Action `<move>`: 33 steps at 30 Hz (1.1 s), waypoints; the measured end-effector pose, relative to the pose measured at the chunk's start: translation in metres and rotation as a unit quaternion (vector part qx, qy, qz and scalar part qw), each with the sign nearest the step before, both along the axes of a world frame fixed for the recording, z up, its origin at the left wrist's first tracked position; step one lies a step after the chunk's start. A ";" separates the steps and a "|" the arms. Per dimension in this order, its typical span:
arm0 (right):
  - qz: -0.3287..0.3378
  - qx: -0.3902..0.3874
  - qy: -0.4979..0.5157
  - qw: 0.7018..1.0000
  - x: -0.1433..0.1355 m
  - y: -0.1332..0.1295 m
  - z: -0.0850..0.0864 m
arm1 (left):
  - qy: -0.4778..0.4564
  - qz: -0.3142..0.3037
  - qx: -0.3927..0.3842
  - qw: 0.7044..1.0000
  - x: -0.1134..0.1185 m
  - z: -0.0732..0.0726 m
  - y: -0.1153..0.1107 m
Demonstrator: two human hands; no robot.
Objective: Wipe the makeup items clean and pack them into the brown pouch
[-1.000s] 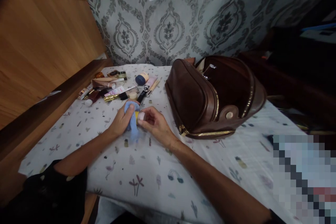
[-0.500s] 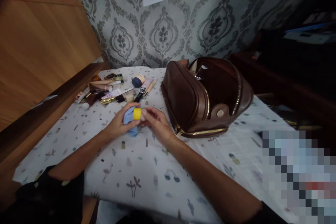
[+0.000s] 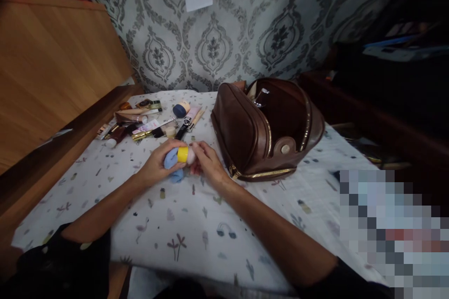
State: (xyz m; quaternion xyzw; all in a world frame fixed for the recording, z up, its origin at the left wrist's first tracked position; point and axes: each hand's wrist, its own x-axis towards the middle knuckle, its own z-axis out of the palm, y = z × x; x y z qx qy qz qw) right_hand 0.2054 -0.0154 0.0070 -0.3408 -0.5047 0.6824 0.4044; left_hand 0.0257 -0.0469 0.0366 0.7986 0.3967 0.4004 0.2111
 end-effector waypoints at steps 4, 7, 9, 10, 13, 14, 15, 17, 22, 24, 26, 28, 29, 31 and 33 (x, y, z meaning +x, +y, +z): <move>0.012 -0.005 0.007 1.000 0.001 -0.002 0.005 | -0.049 0.027 -0.060 0.997 -0.001 0.000 -0.001; 0.025 0.010 0.009 1.000 0.000 -0.004 0.007 | -0.078 0.043 -0.102 0.991 -0.002 0.000 -0.002; 0.033 0.013 0.006 0.999 0.000 -0.005 0.008 | -0.077 0.047 -0.099 0.991 -0.002 0.000 -0.001; 0.038 0.012 0.005 0.999 0.000 -0.005 0.008 | -0.072 0.049 -0.094 0.992 -0.002 0.001 -0.001; 0.050 0.008 0.002 0.999 0.001 -0.005 0.008 | -0.063 0.054 -0.087 0.993 -0.001 0.001 -0.001; 0.054 0.006 0.000 0.999 0.002 -0.004 0.008 | -0.062 0.055 -0.089 0.993 0.000 0.001 -0.001; 0.058 0.003 0.000 0.998 0.002 -0.004 0.008 | -0.064 0.059 -0.090 0.992 0.001 0.000 -0.002; 0.069 -0.007 0.011 0.998 0.003 -0.004 0.007 | -0.076 0.076 -0.093 0.990 0.003 0.000 -0.004; 0.184 -0.031 0.081 0.979 0.000 -0.004 0.002 | -0.173 0.088 -0.167 0.967 0.008 -0.004 -0.009; 0.218 -0.037 0.091 0.971 -0.001 -0.005 0.001 | -0.203 0.072 -0.203 0.955 0.008 -0.004 -0.010; 0.221 -0.037 0.084 0.971 -0.003 -0.005 0.000 | -0.204 0.081 -0.215 0.952 0.008 -0.004 -0.010; 0.191 -0.029 0.056 0.980 -0.003 -0.004 -0.002 | -0.177 0.109 -0.204 0.956 0.007 -0.002 -0.009; 0.159 -0.017 0.039 0.986 -0.004 -0.004 -0.002 | -0.159 0.127 -0.191 0.960 0.007 0.000 -0.009; 0.084 0.022 0.012 0.996 -0.004 -0.003 -0.003 | -0.123 0.160 -0.151 0.968 0.007 0.001 -0.009; 0.028 0.062 0.007 0.998 -0.004 -0.004 -0.002 | -0.098 0.184 -0.107 0.972 0.009 0.000 -0.008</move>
